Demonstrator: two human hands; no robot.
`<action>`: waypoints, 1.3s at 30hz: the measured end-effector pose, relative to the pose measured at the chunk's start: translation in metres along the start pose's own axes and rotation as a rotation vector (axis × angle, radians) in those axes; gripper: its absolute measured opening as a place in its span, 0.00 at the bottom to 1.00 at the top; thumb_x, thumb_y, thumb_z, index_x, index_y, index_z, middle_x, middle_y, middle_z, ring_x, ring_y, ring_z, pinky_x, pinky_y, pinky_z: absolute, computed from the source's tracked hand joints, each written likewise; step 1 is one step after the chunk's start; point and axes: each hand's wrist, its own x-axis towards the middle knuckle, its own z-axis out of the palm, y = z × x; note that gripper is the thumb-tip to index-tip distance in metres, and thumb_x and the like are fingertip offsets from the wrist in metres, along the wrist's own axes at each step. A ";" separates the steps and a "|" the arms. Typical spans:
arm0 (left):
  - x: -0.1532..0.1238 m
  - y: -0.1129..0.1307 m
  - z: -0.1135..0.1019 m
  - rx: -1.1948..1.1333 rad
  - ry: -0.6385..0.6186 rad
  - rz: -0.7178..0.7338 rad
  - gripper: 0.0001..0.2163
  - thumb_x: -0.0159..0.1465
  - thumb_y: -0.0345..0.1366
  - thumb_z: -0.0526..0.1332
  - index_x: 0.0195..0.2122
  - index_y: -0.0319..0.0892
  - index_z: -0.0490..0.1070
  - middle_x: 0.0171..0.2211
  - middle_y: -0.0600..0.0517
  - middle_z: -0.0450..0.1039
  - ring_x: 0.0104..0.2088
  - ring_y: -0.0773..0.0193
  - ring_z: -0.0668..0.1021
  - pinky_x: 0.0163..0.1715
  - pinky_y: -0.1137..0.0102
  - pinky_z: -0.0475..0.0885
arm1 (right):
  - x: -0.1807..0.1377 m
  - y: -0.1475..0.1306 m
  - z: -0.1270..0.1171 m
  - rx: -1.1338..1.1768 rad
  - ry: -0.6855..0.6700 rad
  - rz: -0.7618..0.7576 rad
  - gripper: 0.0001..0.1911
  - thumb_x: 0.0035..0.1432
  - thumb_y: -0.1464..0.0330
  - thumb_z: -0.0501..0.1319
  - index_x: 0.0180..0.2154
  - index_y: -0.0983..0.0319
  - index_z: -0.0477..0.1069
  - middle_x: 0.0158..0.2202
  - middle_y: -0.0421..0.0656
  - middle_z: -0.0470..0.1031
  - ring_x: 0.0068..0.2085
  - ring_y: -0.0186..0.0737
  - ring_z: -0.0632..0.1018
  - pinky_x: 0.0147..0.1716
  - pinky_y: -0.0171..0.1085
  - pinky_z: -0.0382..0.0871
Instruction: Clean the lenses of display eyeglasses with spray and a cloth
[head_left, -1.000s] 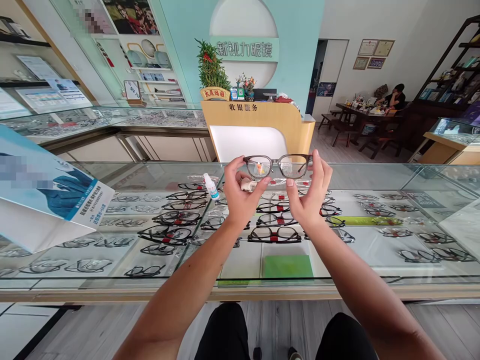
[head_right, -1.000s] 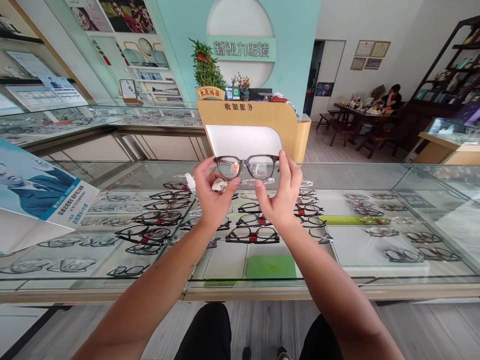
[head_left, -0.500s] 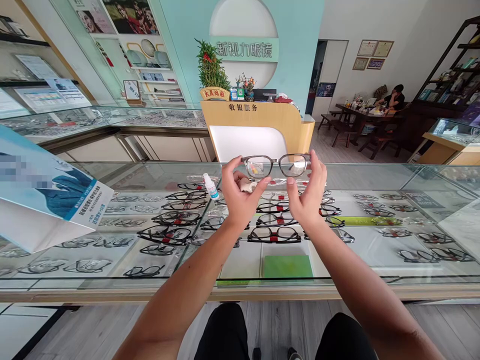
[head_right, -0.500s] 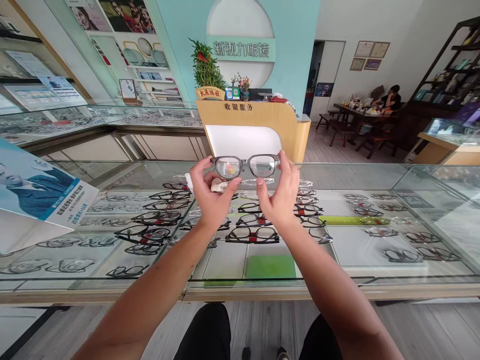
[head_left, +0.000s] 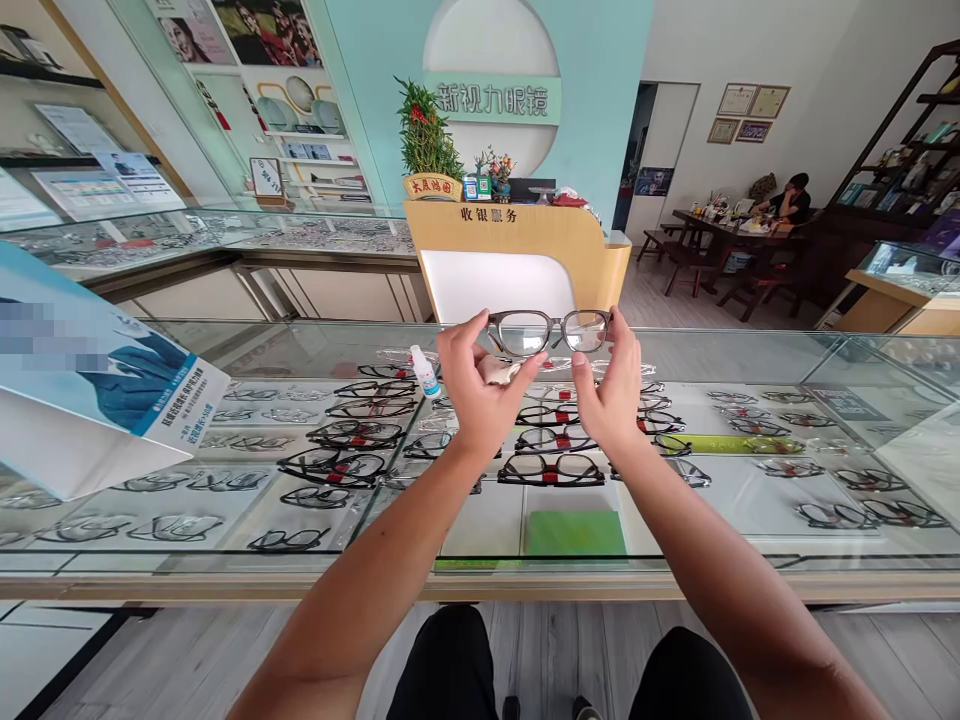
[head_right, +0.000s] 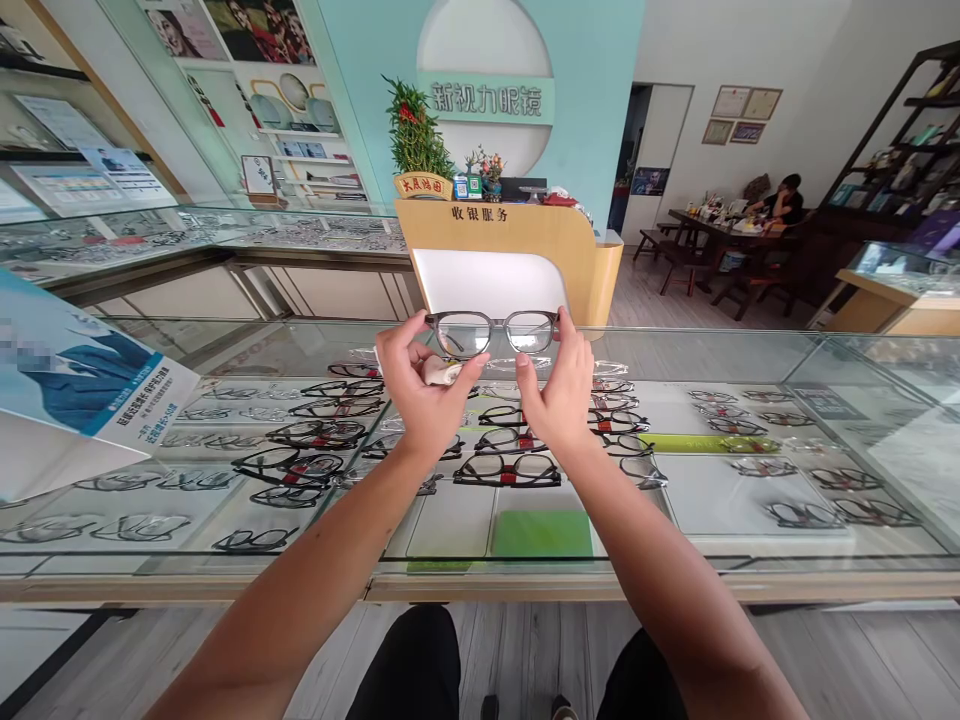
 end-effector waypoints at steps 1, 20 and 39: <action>0.000 0.000 0.000 -0.003 0.002 0.006 0.36 0.67 0.50 0.79 0.72 0.52 0.68 0.56 0.47 0.70 0.38 0.63 0.72 0.38 0.63 0.72 | 0.000 0.000 0.000 0.000 -0.005 0.003 0.38 0.82 0.51 0.53 0.83 0.53 0.49 0.62 0.57 0.79 0.59 0.59 0.82 0.59 0.64 0.80; 0.000 0.000 0.000 -0.024 -0.043 -0.035 0.36 0.67 0.44 0.80 0.73 0.52 0.68 0.63 0.43 0.75 0.41 0.61 0.79 0.39 0.61 0.77 | -0.002 0.001 0.002 0.039 0.019 -0.009 0.40 0.81 0.52 0.57 0.84 0.52 0.46 0.72 0.59 0.74 0.66 0.61 0.81 0.63 0.64 0.80; -0.004 -0.014 0.004 -0.044 -0.091 -0.160 0.35 0.71 0.50 0.77 0.75 0.53 0.67 0.66 0.42 0.78 0.29 0.72 0.71 0.34 0.65 0.77 | 0.004 -0.007 -0.005 -0.001 0.050 -0.043 0.40 0.79 0.54 0.61 0.82 0.49 0.47 0.69 0.57 0.73 0.62 0.60 0.79 0.60 0.63 0.78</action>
